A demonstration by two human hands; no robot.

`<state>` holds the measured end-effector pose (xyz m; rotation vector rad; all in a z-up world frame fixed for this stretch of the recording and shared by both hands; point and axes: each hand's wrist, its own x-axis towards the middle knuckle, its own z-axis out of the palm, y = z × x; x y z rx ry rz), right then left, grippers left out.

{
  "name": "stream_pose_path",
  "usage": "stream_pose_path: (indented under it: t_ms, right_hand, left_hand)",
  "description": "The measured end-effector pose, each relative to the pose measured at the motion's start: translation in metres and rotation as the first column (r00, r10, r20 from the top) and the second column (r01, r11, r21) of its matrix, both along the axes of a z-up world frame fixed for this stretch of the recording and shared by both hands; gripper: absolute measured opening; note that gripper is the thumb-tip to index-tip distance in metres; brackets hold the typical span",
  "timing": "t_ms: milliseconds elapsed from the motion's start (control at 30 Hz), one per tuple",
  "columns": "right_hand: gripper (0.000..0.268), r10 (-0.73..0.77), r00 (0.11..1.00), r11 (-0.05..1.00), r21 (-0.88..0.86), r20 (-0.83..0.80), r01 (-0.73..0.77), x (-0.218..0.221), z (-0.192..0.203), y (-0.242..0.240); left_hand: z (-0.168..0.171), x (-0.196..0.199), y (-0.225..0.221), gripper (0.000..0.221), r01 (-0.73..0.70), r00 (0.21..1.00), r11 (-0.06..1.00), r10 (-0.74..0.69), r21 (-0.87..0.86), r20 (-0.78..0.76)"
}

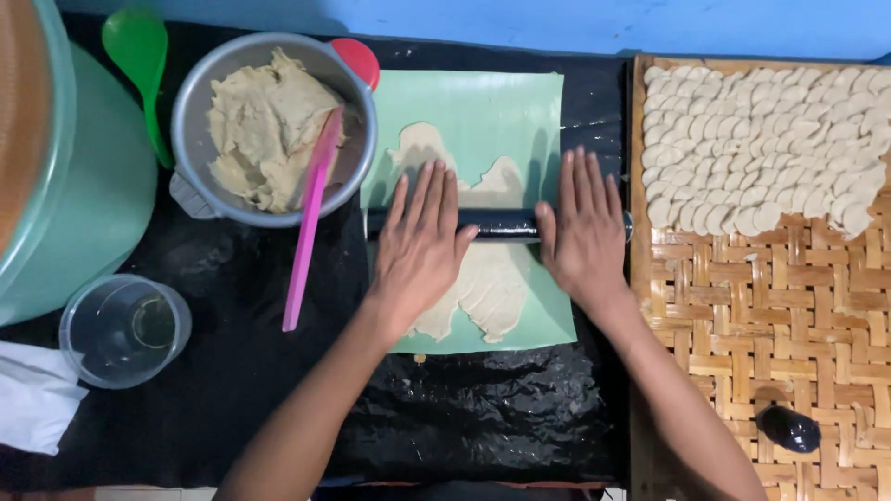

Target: Flattening dough and cutting circular shapes for traditional chips.

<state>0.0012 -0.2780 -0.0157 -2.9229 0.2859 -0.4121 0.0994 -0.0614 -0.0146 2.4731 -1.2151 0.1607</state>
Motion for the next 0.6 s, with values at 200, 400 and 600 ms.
stream_pose_path:
  t_ms: [200, 400, 600]
  right_hand:
    - [0.067, 0.071, 0.997, 0.997, 0.015, 0.003, -0.072, -0.055, 0.014, 0.030]
    - [0.064, 0.044, 0.996, 0.996, 0.077, -0.074, -0.038, -0.041, 0.012, 0.015]
    - [0.065, -0.012, 1.000, 0.990, 0.137, 0.009, 0.010, 0.029, 0.008, -0.017]
  left_hand:
    - [0.003, -0.054, 0.026, 0.066, -0.054, 0.992, 0.997, 0.046, 0.063, 0.114]
    - [-0.008, -0.026, 0.012, 0.056, -0.064, 0.994, 0.998, 0.063, -0.008, -0.091]
    - [0.004, 0.032, -0.018, 0.068, -0.099, 0.995, 0.991, 0.097, -0.093, -0.023]
